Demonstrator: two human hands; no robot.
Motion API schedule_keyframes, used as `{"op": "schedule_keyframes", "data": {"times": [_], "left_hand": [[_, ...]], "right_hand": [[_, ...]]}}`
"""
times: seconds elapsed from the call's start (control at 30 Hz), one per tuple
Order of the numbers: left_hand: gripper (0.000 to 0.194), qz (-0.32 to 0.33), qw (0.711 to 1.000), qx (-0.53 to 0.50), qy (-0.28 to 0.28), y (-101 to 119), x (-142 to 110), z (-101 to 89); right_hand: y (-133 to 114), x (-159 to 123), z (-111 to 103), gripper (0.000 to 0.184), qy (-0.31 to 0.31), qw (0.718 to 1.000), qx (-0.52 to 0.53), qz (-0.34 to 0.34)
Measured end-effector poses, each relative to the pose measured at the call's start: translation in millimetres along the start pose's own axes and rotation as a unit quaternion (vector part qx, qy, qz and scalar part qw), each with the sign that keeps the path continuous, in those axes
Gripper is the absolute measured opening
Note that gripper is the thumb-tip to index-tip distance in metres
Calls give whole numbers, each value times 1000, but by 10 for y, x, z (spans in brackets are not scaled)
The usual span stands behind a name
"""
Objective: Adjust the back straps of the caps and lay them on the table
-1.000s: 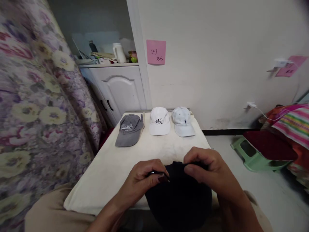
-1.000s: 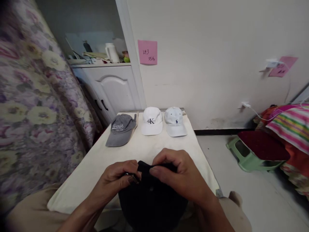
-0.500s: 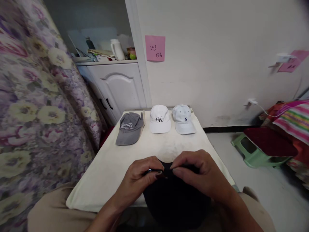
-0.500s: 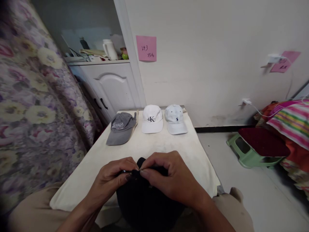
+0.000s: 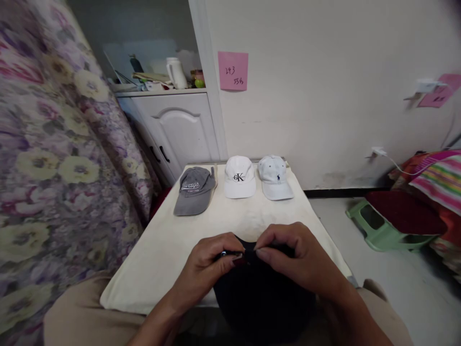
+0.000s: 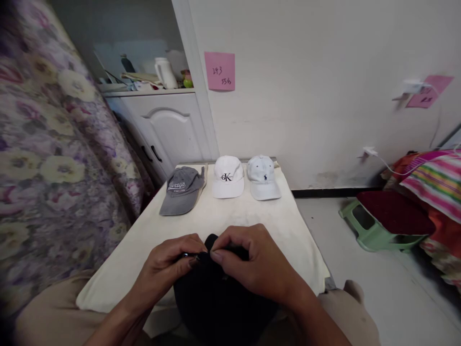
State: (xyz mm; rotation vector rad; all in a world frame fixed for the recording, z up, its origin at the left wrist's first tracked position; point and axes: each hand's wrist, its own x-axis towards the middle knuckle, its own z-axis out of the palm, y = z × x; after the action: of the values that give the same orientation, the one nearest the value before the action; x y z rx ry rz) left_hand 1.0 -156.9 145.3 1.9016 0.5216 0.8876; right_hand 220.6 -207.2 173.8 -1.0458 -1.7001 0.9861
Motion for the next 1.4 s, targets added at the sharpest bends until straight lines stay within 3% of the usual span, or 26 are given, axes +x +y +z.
{"op": "schedule_keyframes", "data": {"times": [0.67,1.03,1.4], "left_hand": [[12,-27,999,40,9,34,8,-4],[11,-43,998,41,14,43,17,-32],[11,-45,998,41,8,24,27,-42]], "right_hand": [[10,8,4,8,-22,998,-46,27],[59,53,27,9,-16,1000,-8,19],[89,74,20,10,-47,998,14,38]]}}
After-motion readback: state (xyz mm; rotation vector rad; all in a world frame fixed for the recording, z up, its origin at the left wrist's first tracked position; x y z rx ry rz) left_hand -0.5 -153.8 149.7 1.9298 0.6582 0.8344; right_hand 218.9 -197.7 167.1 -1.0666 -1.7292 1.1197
